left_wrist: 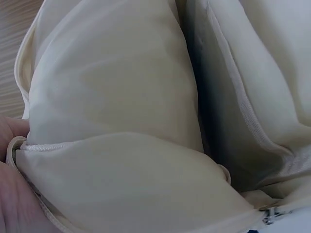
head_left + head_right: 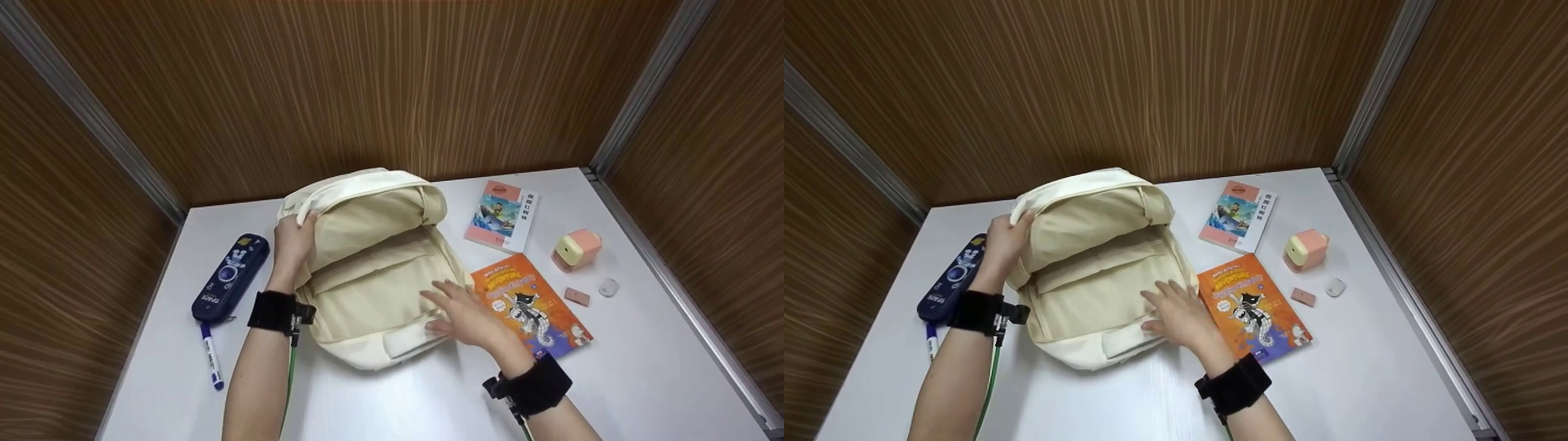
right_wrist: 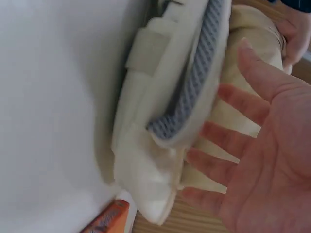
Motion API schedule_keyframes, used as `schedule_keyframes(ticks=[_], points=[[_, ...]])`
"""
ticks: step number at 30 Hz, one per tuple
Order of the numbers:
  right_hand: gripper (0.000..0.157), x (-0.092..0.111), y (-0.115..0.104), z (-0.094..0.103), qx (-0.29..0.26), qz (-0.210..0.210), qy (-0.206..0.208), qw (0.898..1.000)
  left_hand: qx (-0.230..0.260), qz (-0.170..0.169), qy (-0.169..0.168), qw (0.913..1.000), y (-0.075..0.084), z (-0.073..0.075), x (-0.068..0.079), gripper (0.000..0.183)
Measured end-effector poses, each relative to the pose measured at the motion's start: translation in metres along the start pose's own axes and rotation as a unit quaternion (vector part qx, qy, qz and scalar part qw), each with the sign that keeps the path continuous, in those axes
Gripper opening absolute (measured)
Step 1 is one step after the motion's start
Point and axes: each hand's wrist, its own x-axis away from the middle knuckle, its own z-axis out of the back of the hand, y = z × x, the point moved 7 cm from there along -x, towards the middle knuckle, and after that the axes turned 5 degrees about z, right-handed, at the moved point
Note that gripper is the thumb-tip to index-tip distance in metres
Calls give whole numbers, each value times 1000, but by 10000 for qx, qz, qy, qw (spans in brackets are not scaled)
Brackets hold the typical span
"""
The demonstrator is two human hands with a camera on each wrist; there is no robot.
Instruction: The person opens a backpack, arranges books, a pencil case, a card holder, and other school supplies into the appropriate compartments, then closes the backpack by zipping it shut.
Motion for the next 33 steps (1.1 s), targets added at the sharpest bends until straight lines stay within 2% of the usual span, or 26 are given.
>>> schedule_keyframes(ticks=[3, 6, 11, 14, 17, 20, 28, 33], points=[[68, 9, 28, 16, 98, -717, 171, 9972, 29, -9, 27, 10000, -3, 0, 0, 39], [73, 25, 64, 22, 243, -1597, 13, 9869, 63, -30, -3, 10000, -6, -1, 1, 40], [94, 57, 121, 17, 22, -2994, -478, 9529, -61, -98, -45, 9999, -6, -3, 5, 41], [111, 70, 140, 14, -267, -3471, -559, 9358, -116, -128, -41, 9998, -6, -3, 7, 40], [119, 72, 147, 14, -411, -3674, -532, 9276, -87, -140, -59, 9998, -7, -3, 8, 40], [122, 71, 149, 12, -445, -3722, -507, 9257, -23, -157, -97, 9998, -7, -3, 10, 40], [119, 64, 148, 9, -346, -3427, -78, 9388, -131, -309, -3, 9994, -9, -3, 11, 41], [117, 76, 150, 17, -538, -3428, -25, 9379, -143, -244, -17, 9996, -10, -4, 12, 41]])
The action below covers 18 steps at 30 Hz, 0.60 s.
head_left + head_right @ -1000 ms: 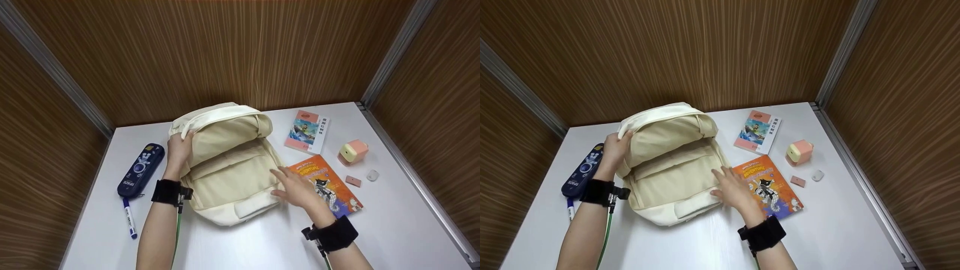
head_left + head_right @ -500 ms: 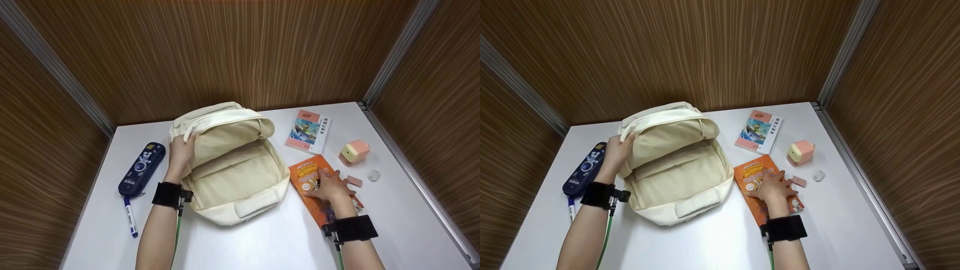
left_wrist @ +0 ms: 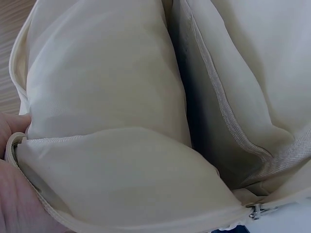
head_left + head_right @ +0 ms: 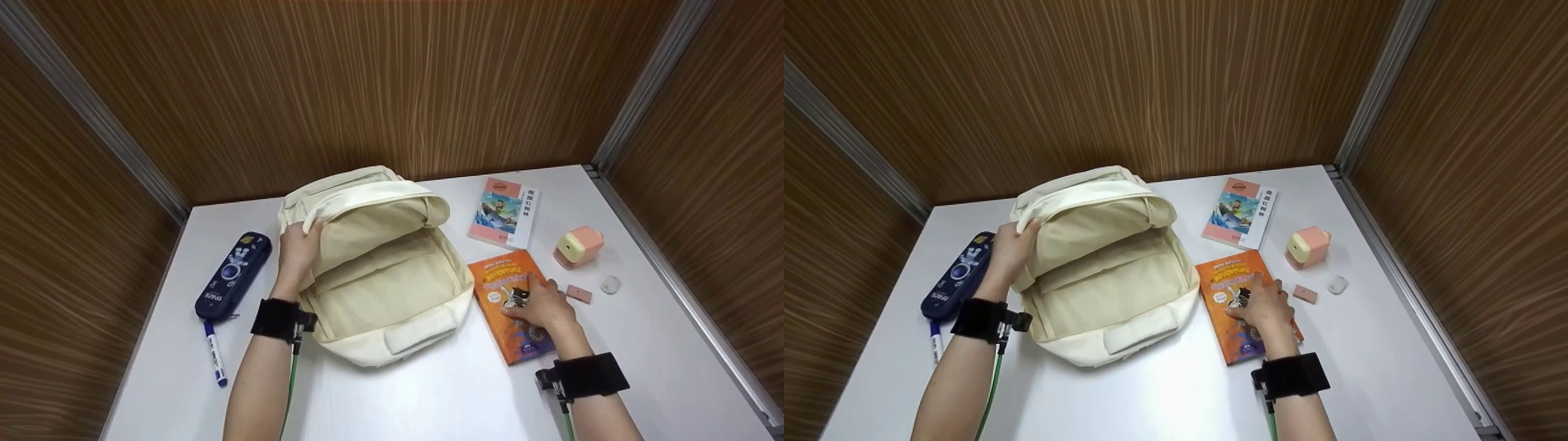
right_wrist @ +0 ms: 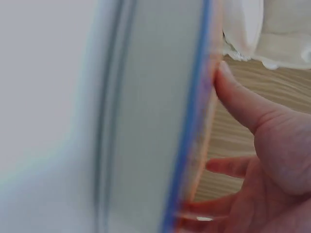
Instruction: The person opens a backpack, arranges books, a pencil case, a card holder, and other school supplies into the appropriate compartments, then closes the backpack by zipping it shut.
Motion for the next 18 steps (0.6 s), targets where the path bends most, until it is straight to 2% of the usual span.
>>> schedule_keyframes(ticks=[4, 9, 14, 18], points=[[120, 8, 9, 9, 12, -268, -110, 9996, 32, 30, -23, 10000, 1, -1, 1, 40], [125, 7, 20, 12, -65, -626, -177, 9979, 54, 63, -58, 9999, 1, -3, 1, 40], [129, 11, 28, 15, -296, -638, -461, 9965, 28, 74, -91, 9999, -1, -5, 2, 40], [118, 16, 33, 18, -391, -605, -687, 9950, -13, 70, -98, 9999, -3, -4, 2, 39]])
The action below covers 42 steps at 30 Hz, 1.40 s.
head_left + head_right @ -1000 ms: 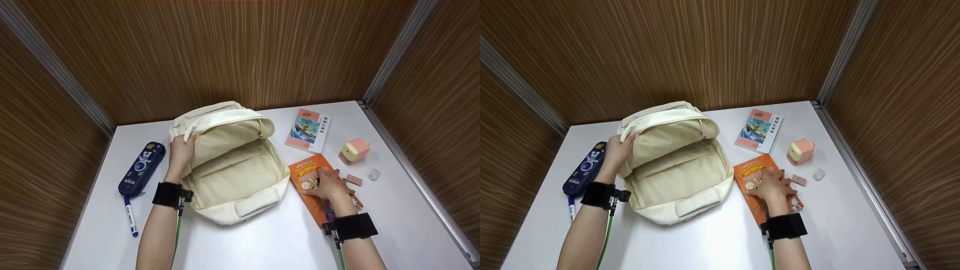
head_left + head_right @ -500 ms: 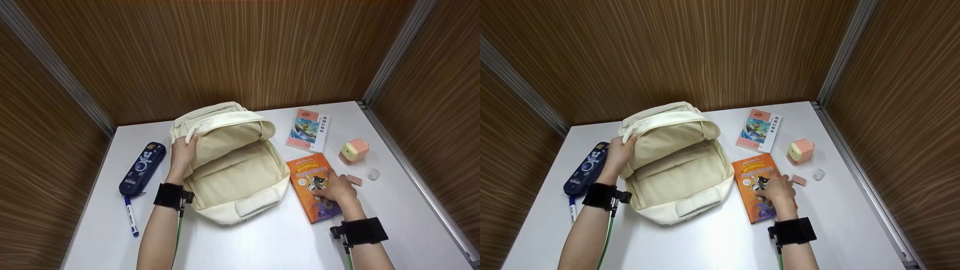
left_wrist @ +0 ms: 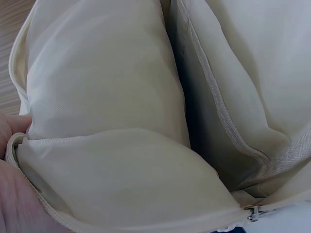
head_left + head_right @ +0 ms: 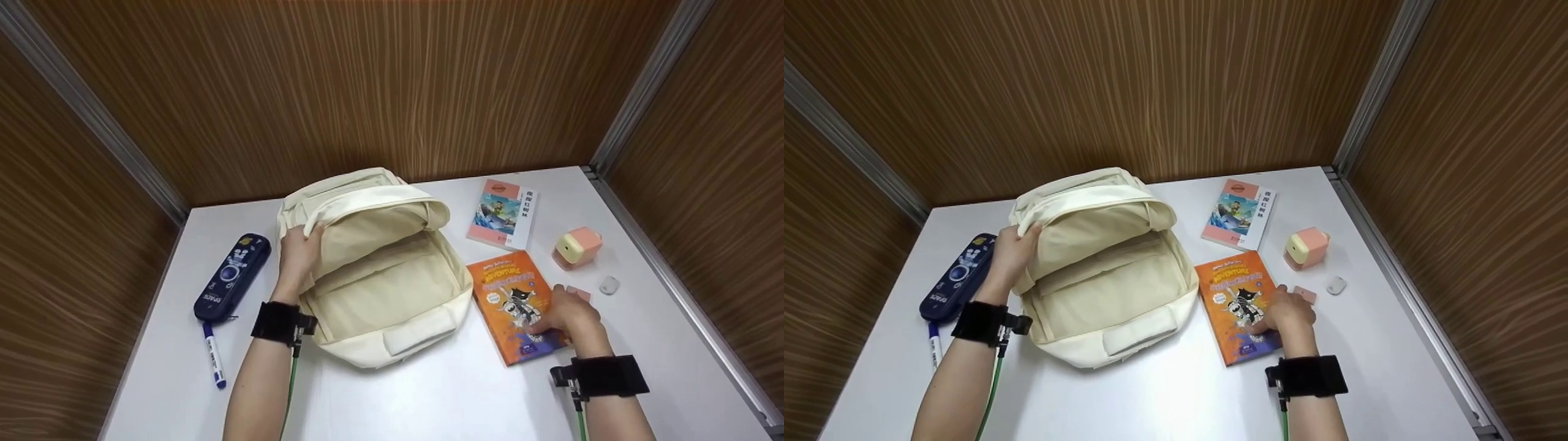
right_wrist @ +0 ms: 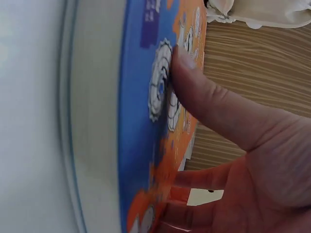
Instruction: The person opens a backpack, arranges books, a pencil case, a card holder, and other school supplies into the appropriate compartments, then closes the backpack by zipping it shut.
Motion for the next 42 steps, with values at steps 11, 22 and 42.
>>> schedule_keyframes(ticks=[11, 22, 42], points=[[89, -3, 9, -7, -575, -160, -300, 9978, -43, -48, 27, 10000, -2, 1, 2, 39], [58, 3, 7, 0, -428, 340, -257, 9982, -88, 1, 10, 10000, 0, 0, 1, 38], [64, 33, -32, 50, -2496, 1551, 181, 9557, 146, -280, 674, 9972, 10, 12, 4, 35]])
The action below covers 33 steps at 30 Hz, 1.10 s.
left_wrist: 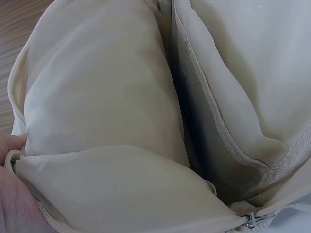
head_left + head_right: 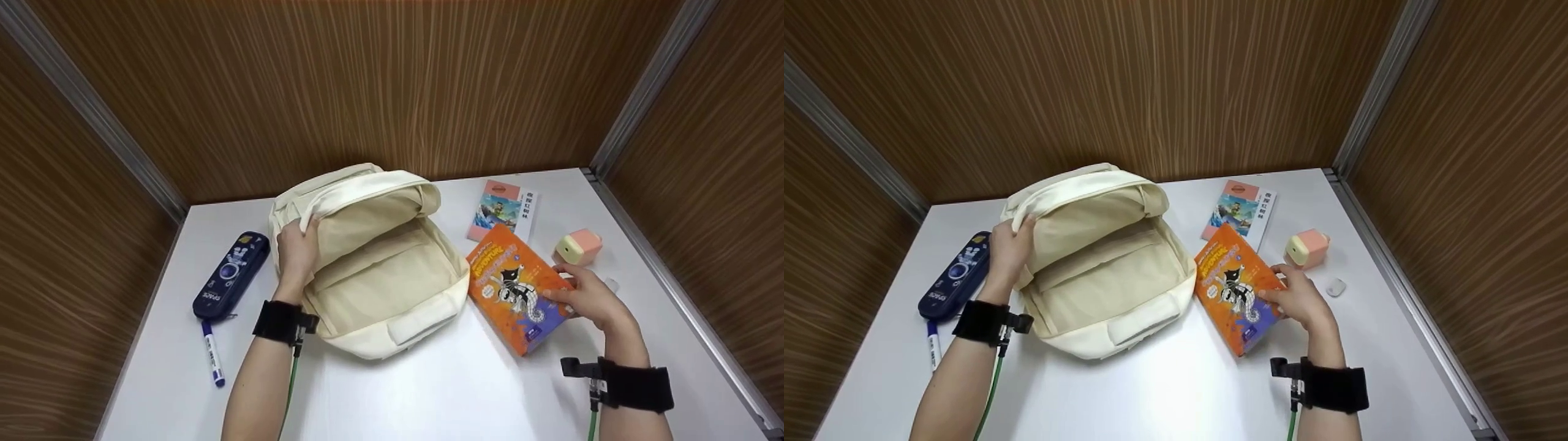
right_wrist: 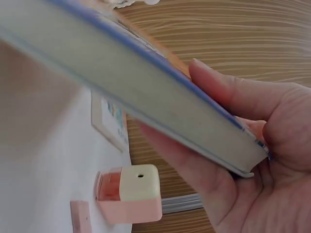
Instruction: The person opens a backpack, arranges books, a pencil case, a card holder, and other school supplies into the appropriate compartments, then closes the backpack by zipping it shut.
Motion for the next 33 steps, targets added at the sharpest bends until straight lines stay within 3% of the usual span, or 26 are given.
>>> schedule_keyframes(ticks=[6, 11, 15, 25, 28, 33], points=[[65, -1, -22, 12, -387, 356, 657, 9965, 16, -34, -16, 10000, 2, 0, -1, 36], [68, -6, -33, 9, -1628, 512, 1064, 9796, 143, -112, -6, 9998, 5, -1, -2, 37], [65, -17, -37, -14, -2524, 545, 841, 9624, 458, -205, -171, 9986, 11, -2, -1, 35], [55, -57, -28, -96, -3326, 326, -9, 9425, 1224, -271, -609, 9902, 19, -7, -2, 29], [53, -68, -21, -115, -3142, 223, -90, 9491, 1403, -206, -748, 9871, 18, -8, -3, 28], [52, -72, -7, -130, -2005, -198, -150, 9794, 1417, -26, -672, 9876, 16, -5, -7, 31]])
